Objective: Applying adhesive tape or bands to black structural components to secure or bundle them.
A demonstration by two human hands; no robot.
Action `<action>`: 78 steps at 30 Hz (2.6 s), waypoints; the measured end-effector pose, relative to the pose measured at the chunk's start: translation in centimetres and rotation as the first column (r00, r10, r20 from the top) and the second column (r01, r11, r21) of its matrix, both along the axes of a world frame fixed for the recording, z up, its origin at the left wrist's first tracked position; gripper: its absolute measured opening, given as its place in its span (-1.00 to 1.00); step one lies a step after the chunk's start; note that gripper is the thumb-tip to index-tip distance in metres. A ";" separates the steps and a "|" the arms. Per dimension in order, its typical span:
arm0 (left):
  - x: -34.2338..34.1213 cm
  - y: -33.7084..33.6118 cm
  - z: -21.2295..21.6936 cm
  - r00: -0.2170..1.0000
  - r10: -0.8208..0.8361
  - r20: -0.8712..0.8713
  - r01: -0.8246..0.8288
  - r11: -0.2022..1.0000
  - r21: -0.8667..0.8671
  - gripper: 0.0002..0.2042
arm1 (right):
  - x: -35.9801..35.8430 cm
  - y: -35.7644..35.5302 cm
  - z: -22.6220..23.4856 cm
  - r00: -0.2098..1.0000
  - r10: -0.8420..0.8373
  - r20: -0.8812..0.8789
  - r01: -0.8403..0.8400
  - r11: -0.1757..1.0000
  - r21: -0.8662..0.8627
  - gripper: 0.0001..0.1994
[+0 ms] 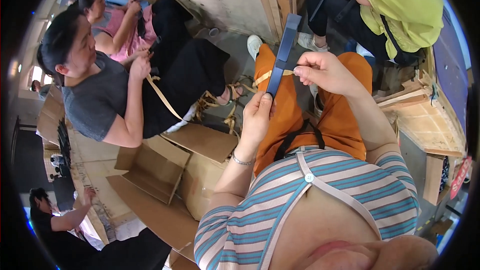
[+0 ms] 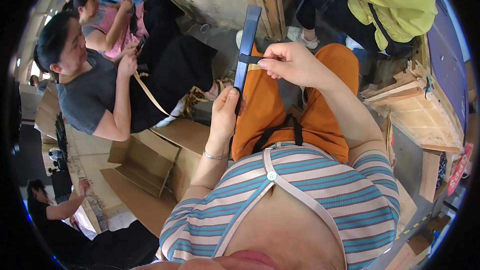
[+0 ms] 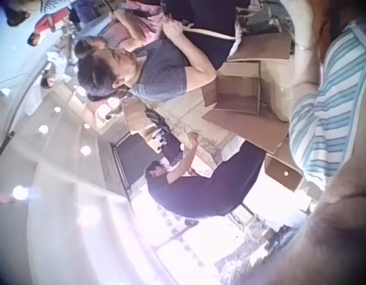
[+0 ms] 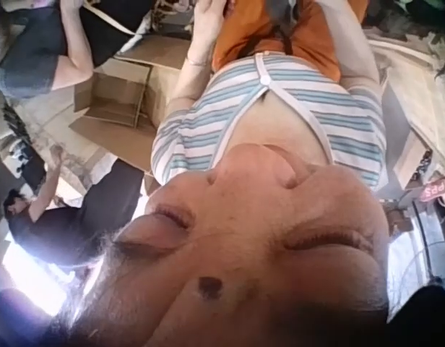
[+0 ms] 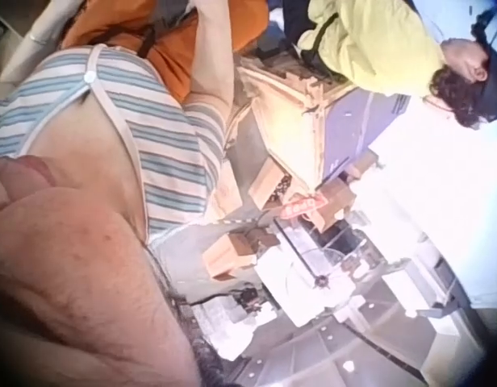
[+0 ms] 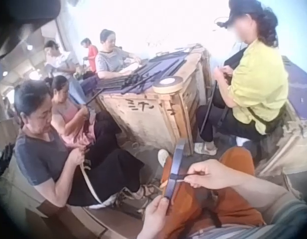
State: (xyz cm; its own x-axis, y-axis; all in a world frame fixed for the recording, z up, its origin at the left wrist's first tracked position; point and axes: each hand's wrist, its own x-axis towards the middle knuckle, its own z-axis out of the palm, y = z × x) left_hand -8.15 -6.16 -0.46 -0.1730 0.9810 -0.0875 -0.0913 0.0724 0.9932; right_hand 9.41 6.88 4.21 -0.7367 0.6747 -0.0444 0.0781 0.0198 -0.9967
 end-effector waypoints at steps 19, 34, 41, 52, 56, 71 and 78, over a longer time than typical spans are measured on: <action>-1.3 0.8 3.6 0.999 0.031 0.016 -0.033 0.993 0.110 -0.76 | -1.5 -0.5 1.9 0.972 -0.067 -0.227 0.083 0.995 0.060 -0.68; 0.1 1.3 4.8 0.990 -0.130 0.060 0.128 0.991 0.042 -0.56 | 0.2 -0.1 1.8 0.963 -0.184 -0.199 0.223 0.954 0.201 -0.63; 0.5 2.1 3.7 0.978 -0.059 0.199 0.070 0.996 -0.049 -0.56 | 0.0 -0.1 0.7 0.909 -0.276 -0.313 0.375 0.868 0.326 -0.63; 0.6 2.3 4.3 0.889 -0.290 0.354 0.270 0.957 0.107 -0.60 | -0.1 -1.7 1.7 0.869 -0.222 -0.442 0.322 0.933 0.164 -0.58; 0.2 2.3 3.9 0.845 -0.364 0.390 0.346 0.931 0.119 -0.59 | -0.3 -2.2 1.9 0.877 -0.259 -0.406 0.362 0.910 0.202 -0.58; 1.3 2.3 3.6 0.953 -0.173 0.248 0.139 0.979 0.151 -0.63 | -2.1 -1.4 1.3 0.849 -0.337 -0.406 0.451 0.862 0.229 -0.82; 1.7 2.4 3.2 0.989 -0.089 0.117 0.069 0.984 0.164 -0.64 | -2.6 -1.9 2.1 0.913 -0.363 -0.189 0.405 0.741 0.536 -0.86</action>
